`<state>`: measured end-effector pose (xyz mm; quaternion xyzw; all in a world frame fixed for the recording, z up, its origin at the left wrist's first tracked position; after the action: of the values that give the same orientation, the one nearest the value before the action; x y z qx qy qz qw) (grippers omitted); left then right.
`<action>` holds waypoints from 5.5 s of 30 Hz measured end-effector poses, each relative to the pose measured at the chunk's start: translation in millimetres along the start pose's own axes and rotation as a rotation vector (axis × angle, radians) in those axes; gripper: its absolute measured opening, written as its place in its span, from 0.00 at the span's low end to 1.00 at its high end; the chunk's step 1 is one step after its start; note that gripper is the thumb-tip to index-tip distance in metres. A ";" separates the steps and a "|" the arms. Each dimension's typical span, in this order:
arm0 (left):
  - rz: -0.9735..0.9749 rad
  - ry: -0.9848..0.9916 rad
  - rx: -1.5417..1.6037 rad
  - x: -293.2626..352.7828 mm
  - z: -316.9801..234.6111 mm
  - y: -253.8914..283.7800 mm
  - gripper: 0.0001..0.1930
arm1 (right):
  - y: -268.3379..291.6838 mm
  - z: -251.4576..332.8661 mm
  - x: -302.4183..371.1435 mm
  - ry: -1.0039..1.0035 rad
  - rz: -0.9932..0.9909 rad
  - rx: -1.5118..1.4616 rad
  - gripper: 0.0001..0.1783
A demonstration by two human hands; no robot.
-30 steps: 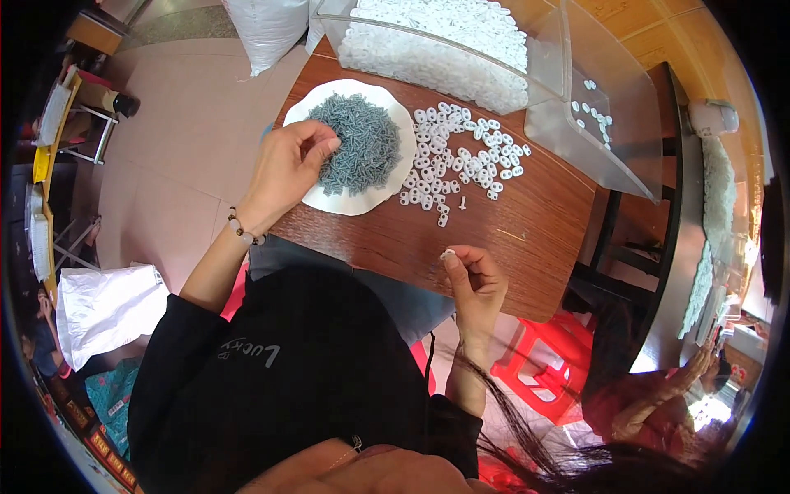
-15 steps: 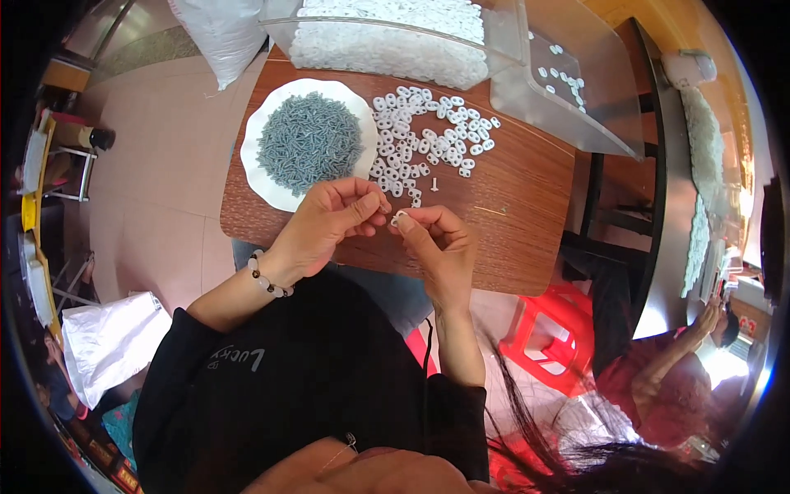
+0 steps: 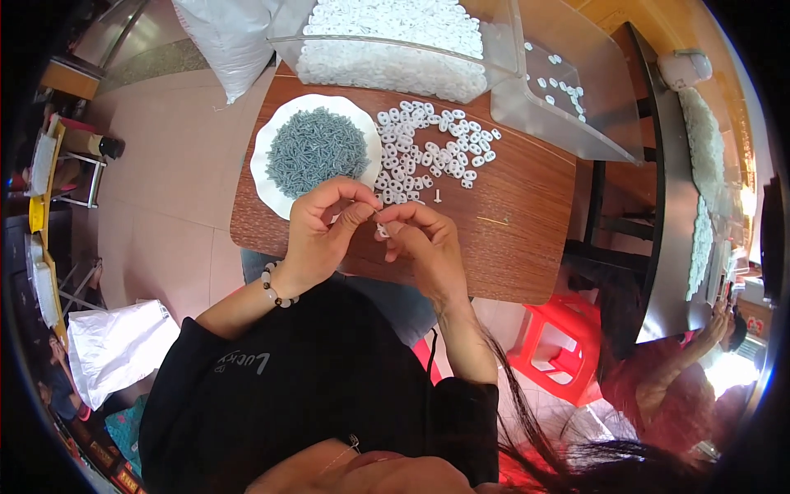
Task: Manually assembling small white plastic rings and gray components at a workbench.
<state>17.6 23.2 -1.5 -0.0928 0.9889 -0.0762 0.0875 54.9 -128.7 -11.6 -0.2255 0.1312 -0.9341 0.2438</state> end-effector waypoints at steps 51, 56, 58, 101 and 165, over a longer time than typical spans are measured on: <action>0.169 0.283 -0.183 17.7 23.6 -34.4 0.08 | 34.8 -17.0 39.3 0.096 -0.272 0.037 0.09; 0.154 0.224 -0.245 16.6 24.0 -37.7 0.09 | 35.8 -17.2 38.1 0.090 -0.287 -0.036 0.08; 0.160 0.224 -0.262 16.5 23.9 -37.9 0.09 | 37.6 -16.5 38.7 0.105 -0.296 -0.029 0.08; 0.086 0.203 -0.273 18.5 26.2 -32.9 0.07 | 21.6 -17.1 35.9 0.261 -0.393 0.192 0.05; 0.216 0.057 -0.657 -24.0 12.0 -27.7 0.10 | 59.4 -21.3 51.3 0.175 -0.549 0.021 0.06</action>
<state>47.8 -0.7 -4.8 -0.0086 0.9668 0.2532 0.0331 28.1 -202.5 -32.8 -0.1685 0.0761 -0.9824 -0.0280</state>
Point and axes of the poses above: each hand's wrist, its own x-axis away from the middle knuckle, its own y-axis out of the back of the hand, z = x × y, the point moved 3 cm from there along -x, towards the middle knuckle, and after that the axes turned 3 degrees about -y, right-handed, at the moved point
